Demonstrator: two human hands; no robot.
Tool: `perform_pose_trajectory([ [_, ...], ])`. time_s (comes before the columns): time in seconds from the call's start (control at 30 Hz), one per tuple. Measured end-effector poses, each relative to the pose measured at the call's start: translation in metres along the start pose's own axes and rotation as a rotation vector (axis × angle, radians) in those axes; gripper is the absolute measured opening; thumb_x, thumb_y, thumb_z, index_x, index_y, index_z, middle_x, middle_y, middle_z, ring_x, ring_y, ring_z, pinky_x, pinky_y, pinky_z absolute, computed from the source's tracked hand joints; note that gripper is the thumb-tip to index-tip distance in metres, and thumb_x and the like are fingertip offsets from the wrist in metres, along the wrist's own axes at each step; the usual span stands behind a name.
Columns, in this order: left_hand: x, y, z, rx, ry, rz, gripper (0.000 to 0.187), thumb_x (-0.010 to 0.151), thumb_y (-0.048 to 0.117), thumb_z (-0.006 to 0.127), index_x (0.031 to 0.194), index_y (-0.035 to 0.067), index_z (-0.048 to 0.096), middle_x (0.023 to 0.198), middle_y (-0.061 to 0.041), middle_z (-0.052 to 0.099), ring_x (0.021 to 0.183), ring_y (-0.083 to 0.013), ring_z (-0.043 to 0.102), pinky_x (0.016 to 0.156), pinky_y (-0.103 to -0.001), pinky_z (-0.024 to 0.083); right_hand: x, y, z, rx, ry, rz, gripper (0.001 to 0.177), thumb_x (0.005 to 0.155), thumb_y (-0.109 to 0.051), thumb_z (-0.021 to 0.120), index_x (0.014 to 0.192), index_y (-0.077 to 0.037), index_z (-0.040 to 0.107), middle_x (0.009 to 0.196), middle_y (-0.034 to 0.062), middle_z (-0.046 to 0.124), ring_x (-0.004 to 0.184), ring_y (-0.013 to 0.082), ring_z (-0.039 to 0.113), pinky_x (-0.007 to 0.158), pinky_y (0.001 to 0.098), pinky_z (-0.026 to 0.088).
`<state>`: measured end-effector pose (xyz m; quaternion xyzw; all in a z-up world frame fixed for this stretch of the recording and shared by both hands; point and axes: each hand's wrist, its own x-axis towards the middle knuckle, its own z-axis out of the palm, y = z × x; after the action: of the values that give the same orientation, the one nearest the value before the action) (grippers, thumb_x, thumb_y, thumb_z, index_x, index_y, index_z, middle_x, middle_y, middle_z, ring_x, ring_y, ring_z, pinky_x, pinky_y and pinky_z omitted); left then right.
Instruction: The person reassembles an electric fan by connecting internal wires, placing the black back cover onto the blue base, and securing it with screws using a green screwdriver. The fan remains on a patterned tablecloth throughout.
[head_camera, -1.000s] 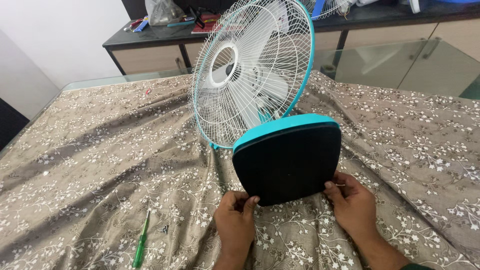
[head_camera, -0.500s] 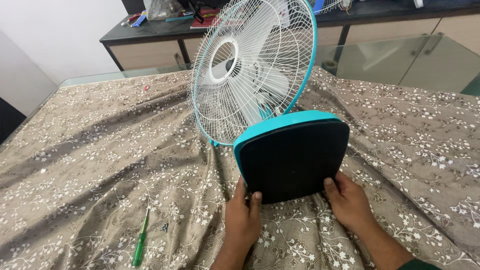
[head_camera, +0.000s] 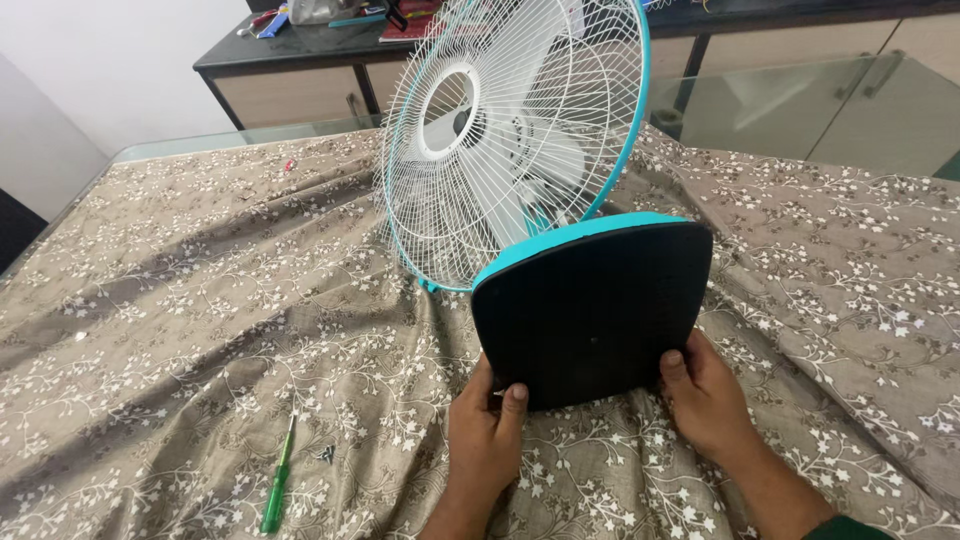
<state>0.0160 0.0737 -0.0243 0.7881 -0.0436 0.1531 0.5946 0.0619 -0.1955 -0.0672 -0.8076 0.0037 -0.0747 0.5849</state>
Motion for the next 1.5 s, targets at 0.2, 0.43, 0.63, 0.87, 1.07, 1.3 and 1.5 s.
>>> perform_pose_trajectory([
  [0.2,0.001,-0.004,0.0,-0.081,-0.024,0.075,0.047,0.102,0.037,0.057,0.134,0.002,0.062,0.107,-0.015,0.076,0.098,-0.0229,0.074,0.084,-0.036,0.058,0.004,0.009,-0.001,0.042,-0.029,-0.059,0.048,0.101,-0.031,0.054,0.141,-0.004,0.053,0.088,0.0025,0.062,0.07,0.0099,0.051,0.063,0.0275,0.047],
  [0.43,0.0,-0.004,-0.001,-0.097,-0.043,0.07,0.046,0.103,0.036,0.055,0.133,0.001,0.062,0.106,-0.014,0.076,0.097,-0.0222,0.072,0.085,-0.036,0.057,0.005,0.032,-0.006,0.059,-0.066,-0.14,0.046,0.102,-0.032,0.049,0.136,-0.002,0.05,0.097,0.0015,0.065,0.085,0.0101,0.057,0.075,0.0284,0.049],
  [0.63,-0.001,-0.003,-0.003,-0.066,-0.07,0.049,0.054,0.1,0.04,0.055,0.139,0.002,0.061,0.097,-0.016,0.073,0.087,-0.0244,0.069,0.081,-0.037,0.057,0.008,0.058,-0.014,0.095,-0.09,0.084,0.053,0.108,-0.047,0.04,0.099,0.001,0.061,0.086,0.0082,0.064,0.082,0.019,0.06,0.078,0.036,0.053],
  [0.87,-0.001,-0.003,-0.001,-0.035,-0.088,0.084,0.049,0.103,0.04,0.056,0.131,0.002,0.064,0.11,-0.015,0.074,0.102,-0.0247,0.073,0.087,-0.038,0.058,-0.002,0.019,-0.002,-0.161,-0.058,-0.127,0.062,0.101,-0.05,0.037,0.141,-0.003,0.044,0.097,0.009,0.07,0.087,0.018,0.068,0.079,0.036,0.053],
  [1.07,-0.001,0.001,0.002,-0.083,-0.069,0.008,0.049,0.098,0.04,0.061,0.128,0.003,0.064,0.107,-0.014,0.076,0.1,-0.0241,0.074,0.084,-0.039,0.059,-0.004,-0.009,0.002,-0.228,0.022,-0.009,0.06,0.101,-0.052,0.038,0.14,-0.009,0.049,0.08,0.0124,0.072,0.073,0.0224,0.07,0.071,0.0406,0.055],
  [1.3,0.003,0.002,0.0,-0.028,-0.01,-0.023,0.04,0.09,0.032,0.074,0.117,0.003,0.065,0.092,-0.011,0.078,0.084,-0.022,0.074,0.075,-0.037,0.058,-0.004,0.0,0.0,-0.221,0.009,0.003,0.059,0.101,-0.049,0.038,0.144,-0.01,0.049,0.079,0.0134,0.067,0.068,0.0203,0.064,0.067,0.0365,0.053],
  [1.5,0.003,0.002,0.0,-0.073,-0.026,-0.027,0.034,0.092,0.028,0.072,0.112,0.004,0.062,0.086,-0.011,0.075,0.078,-0.0203,0.071,0.071,-0.035,0.056,-0.002,0.005,0.0,-0.028,-0.038,-0.089,0.054,0.102,-0.04,0.048,0.143,-0.005,0.047,0.102,0.0073,0.069,0.08,0.0148,0.06,0.072,0.032,0.052],
])
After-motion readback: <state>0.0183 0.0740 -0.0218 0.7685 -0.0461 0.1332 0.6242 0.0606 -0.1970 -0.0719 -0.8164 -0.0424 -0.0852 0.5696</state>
